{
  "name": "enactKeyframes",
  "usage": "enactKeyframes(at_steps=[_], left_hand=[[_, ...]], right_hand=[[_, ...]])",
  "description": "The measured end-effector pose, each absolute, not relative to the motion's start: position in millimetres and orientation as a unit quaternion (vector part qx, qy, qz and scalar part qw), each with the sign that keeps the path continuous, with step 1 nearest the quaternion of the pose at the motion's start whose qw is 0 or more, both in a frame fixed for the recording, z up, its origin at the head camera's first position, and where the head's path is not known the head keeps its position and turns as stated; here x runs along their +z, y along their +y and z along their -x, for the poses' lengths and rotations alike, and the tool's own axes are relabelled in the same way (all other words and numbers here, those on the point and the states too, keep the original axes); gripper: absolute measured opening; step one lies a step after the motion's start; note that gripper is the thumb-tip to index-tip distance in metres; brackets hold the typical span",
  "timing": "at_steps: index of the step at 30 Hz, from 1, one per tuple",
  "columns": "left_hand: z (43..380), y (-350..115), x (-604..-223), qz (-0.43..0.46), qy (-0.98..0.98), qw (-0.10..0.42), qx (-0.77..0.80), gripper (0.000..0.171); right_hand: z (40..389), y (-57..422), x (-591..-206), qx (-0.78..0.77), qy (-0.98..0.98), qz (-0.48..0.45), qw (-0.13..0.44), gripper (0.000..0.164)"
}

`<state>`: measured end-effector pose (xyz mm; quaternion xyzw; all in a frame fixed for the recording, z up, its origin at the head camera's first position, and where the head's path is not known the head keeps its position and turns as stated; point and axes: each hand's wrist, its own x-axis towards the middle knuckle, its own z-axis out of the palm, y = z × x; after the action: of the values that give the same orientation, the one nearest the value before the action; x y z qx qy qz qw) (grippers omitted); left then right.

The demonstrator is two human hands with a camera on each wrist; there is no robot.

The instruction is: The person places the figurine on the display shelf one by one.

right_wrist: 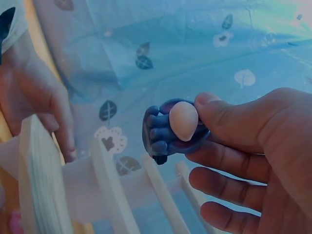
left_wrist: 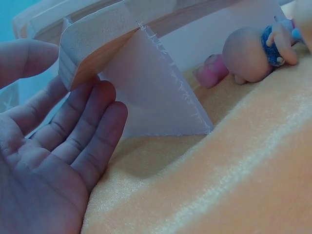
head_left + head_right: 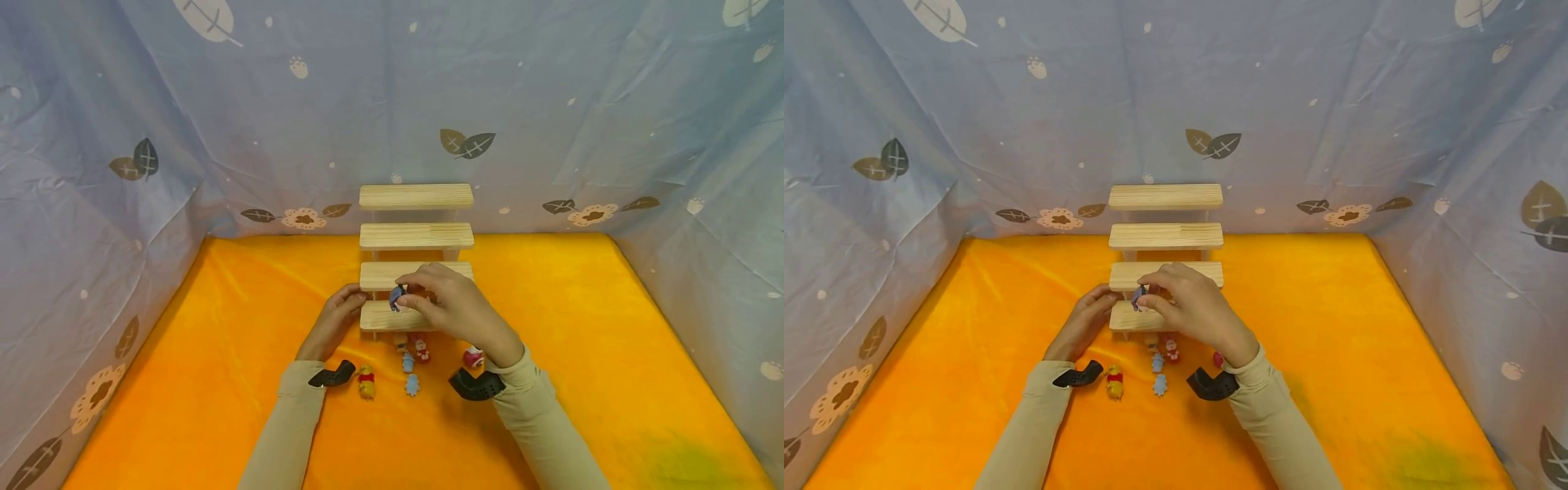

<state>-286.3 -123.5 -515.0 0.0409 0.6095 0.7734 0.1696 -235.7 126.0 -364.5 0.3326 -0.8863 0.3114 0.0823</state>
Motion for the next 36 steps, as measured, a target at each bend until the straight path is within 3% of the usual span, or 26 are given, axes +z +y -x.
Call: enactKeyframes(at_steps=[13,36], left_hand=[[287,-123,-514,-0.042,0.604,0.170,0.777,0.034],[285,-123,-512,-0.035,0.605,0.176,0.776,0.032]], right_hand=[[250,126,-376,0.265,-0.901,-0.321,0.121,0.030],[257,118,-398,0.207,-0.926,-0.307,0.067,0.027]])
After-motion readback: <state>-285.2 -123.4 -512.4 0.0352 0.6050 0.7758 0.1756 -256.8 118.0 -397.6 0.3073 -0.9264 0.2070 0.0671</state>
